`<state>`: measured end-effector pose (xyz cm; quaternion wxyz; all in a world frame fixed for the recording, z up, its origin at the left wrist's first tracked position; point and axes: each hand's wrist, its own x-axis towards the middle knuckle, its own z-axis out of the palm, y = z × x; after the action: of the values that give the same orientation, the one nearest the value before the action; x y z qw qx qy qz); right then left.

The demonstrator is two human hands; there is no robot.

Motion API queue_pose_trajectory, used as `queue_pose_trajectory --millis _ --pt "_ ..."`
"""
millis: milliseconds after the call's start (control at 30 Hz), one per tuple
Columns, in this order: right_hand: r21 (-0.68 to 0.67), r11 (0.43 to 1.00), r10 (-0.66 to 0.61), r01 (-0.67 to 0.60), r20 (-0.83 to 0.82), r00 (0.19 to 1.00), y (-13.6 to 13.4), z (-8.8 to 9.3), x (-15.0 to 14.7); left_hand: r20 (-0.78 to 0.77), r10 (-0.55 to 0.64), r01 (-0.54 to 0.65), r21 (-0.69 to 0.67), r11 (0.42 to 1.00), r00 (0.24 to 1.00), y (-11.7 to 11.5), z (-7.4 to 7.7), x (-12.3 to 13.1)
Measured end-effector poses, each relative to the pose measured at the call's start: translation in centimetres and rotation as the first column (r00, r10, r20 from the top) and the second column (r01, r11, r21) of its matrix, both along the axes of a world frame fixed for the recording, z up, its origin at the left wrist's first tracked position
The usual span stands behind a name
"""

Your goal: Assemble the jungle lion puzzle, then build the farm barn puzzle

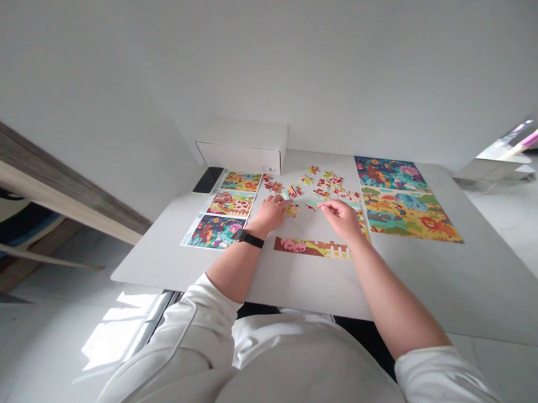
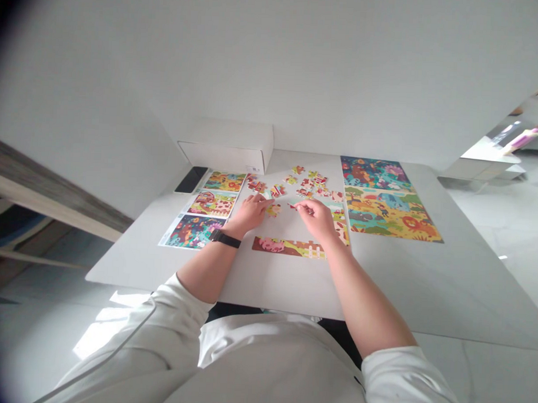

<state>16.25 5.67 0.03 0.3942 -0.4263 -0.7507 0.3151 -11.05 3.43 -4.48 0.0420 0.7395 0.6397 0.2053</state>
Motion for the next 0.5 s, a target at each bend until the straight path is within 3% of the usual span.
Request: queue_pose_trajectory --millis 133,333,500 --pt "0.030 0.997 -0.068 0.071 -0.107 0.992 -0.5 -2.0 -0.5 -0.043 -0.006 0.005 -0.015 1.000 0.999 0.1 0.3 0.1" --pt "0.093 0.992 0.080 -0.085 0.064 0.995 -1.3 -2.2 0.1 0.009 -0.015 0.015 -0.016 1.000 1.000 -0.7 0.0 -0.9" --pt "0.110 0.989 0.086 -0.099 0.115 0.990 -1.3 -2.2 0.0 0.073 -0.088 0.091 -0.038 0.995 0.993 -1.3 0.5 -1.5"
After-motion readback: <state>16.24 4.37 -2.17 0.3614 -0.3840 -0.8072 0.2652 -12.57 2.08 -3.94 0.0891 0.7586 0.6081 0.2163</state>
